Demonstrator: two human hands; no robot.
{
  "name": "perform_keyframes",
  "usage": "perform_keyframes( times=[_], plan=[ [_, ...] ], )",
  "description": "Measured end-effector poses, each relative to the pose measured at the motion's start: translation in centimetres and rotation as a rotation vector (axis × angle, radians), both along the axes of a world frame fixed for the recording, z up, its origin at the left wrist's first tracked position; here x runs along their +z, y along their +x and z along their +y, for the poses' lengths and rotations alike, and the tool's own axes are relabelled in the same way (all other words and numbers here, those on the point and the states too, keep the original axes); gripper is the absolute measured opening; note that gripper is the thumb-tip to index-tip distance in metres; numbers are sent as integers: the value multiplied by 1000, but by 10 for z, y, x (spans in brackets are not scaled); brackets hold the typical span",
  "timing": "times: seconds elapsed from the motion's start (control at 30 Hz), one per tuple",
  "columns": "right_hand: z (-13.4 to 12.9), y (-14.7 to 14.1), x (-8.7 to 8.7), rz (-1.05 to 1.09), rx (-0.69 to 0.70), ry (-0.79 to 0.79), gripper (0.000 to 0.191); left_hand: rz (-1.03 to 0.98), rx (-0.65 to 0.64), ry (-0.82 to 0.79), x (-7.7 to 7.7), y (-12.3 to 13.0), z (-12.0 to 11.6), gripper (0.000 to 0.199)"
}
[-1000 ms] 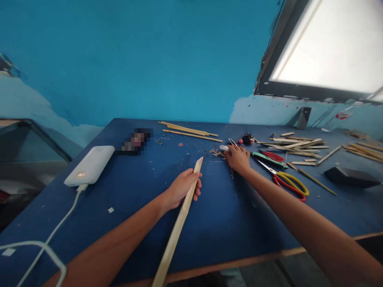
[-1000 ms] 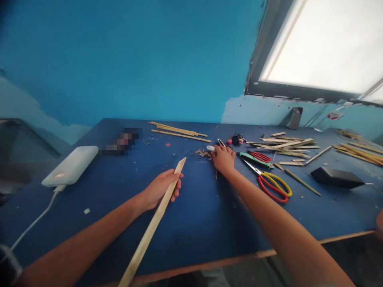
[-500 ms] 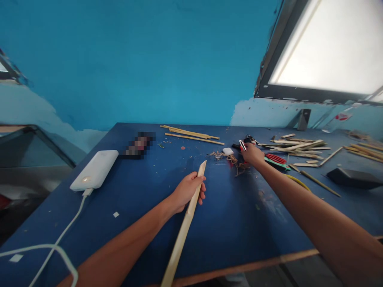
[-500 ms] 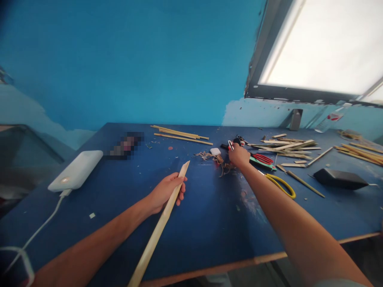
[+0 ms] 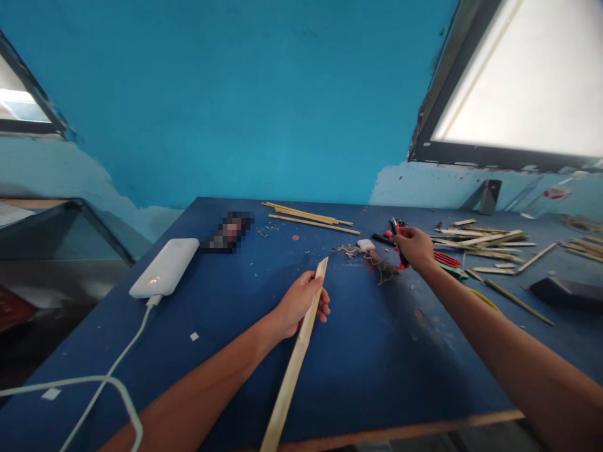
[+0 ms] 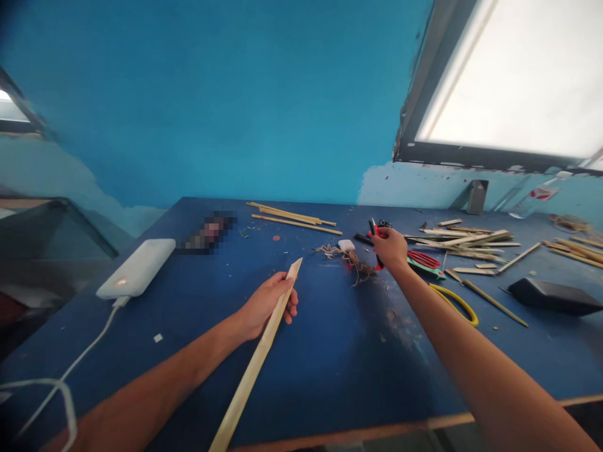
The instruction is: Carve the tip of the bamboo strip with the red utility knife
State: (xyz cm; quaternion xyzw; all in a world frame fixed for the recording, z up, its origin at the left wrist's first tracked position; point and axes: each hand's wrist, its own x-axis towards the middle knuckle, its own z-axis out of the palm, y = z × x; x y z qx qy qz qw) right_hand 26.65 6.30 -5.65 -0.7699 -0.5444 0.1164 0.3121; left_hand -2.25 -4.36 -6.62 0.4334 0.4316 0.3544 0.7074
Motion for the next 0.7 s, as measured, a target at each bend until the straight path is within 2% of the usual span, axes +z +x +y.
perform_keyframes(
  times=[0.1,0.2,0.33,0.5,0.7],
  plan=[
    [-20,-21,4,109,153,-1,29,17,31,-47,1,-2,0,27],
    [-50,-48,2,208,365,-7,26,33,49,-81,5,-4,-2,27],
    [-90,-81,-3,300,592,34,21,38,62,-77,16,-6,-9,15],
    [-116,-101,-9,320,721,83,25,48,67,-65,27,-7,-21,17],
    [-124,-113,-14,318,816,132,26,74,38,-73,25,-7,-27,20]
  ],
)
